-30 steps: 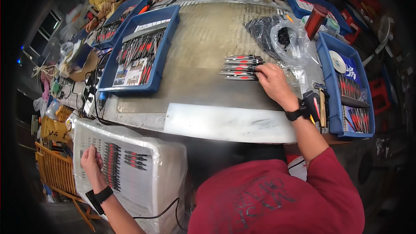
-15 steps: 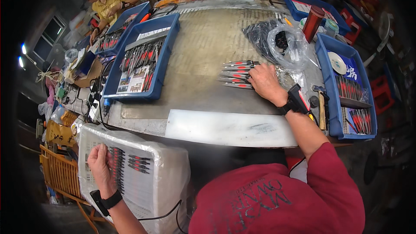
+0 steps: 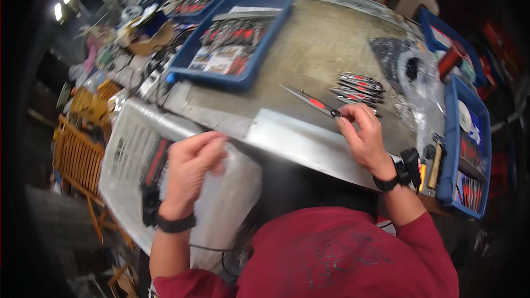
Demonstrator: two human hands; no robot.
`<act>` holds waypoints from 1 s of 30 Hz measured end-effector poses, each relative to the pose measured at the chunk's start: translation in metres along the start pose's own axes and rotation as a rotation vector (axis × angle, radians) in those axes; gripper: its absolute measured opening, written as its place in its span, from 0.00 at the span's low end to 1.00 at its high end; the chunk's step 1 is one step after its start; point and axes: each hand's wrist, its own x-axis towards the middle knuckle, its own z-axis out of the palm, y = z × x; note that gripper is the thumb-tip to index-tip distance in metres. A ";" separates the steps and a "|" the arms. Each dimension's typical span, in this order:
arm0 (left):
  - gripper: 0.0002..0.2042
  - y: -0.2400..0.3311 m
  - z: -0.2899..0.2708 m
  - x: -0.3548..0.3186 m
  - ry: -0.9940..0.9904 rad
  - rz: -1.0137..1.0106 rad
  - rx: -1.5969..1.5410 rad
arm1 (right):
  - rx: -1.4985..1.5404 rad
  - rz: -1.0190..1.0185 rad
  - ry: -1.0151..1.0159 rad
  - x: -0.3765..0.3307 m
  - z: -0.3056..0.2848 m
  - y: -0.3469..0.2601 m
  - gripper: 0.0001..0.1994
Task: The person repeatedly picks up small screwdrivers from a table and places them into a white basket lined with plastic. The person handles the screwdrivers one at a time, moving them from a pile on the table into the basket.
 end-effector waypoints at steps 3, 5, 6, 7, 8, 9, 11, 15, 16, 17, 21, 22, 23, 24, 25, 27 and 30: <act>0.13 -0.004 0.025 -0.006 -0.146 -0.084 -0.196 | 0.103 -0.126 -0.019 -0.003 0.023 -0.042 0.06; 0.12 -0.006 0.037 -0.007 -0.183 -0.119 -0.220 | 0.121 -0.224 -0.044 -0.004 0.036 -0.059 0.07; 0.12 -0.007 0.038 -0.007 -0.180 -0.135 -0.265 | 0.117 -0.258 -0.059 -0.004 0.042 -0.066 0.07; 0.11 -0.008 0.039 -0.007 -0.186 -0.137 -0.313 | 0.126 -0.275 -0.061 -0.005 0.047 -0.070 0.08; 0.10 -0.009 0.038 -0.006 -0.173 -0.156 -0.417 | 0.133 -0.289 -0.063 -0.006 0.051 -0.074 0.08; 0.10 -0.010 0.036 -0.007 -0.148 -0.147 -0.433 | 0.163 -0.305 -0.049 -0.006 0.054 -0.077 0.08; 0.10 -0.012 0.031 -0.006 -0.103 -0.133 -0.459 | 0.171 -0.285 -0.097 -0.007 0.056 -0.079 0.10; 0.09 -0.018 -0.006 0.004 0.033 0.124 -0.467 | 0.239 -0.184 -0.112 -0.008 0.052 -0.072 0.14; 0.08 -0.021 -0.021 0.009 0.160 0.138 -0.438 | 0.271 -0.114 -0.099 -0.010 0.051 -0.068 0.14; 0.08 -0.026 -0.037 0.015 0.259 0.235 -0.434 | 0.302 -0.044 -0.086 -0.012 0.051 -0.063 0.13; 0.07 -0.061 -0.107 0.032 0.638 0.151 -0.310 | 0.419 0.219 -0.030 -0.026 0.046 -0.039 0.10; 0.07 -0.075 -0.123 0.032 0.678 0.054 -0.280 | 0.397 0.247 -0.027 -0.030 0.044 -0.033 0.10; 0.07 -0.090 -0.137 0.031 0.711 -0.025 -0.249 | 0.399 0.273 -0.023 -0.034 0.042 -0.027 0.10; 0.07 -0.106 -0.148 0.031 0.751 -0.130 -0.206 | 0.399 0.289 -0.019 -0.037 0.040 -0.022 0.10; 0.07 -0.123 -0.155 0.031 0.736 -0.191 -0.194 | 0.402 0.308 -0.011 -0.041 0.038 -0.017 0.10; 0.08 -0.159 -0.162 0.026 0.717 -0.358 -0.152 | 0.373 0.337 -0.005 -0.047 0.035 -0.008 0.10; 0.10 -0.207 -0.163 0.016 0.655 -0.557 -0.098 | 0.371 0.379 -0.020 -0.053 0.029 0.001 0.10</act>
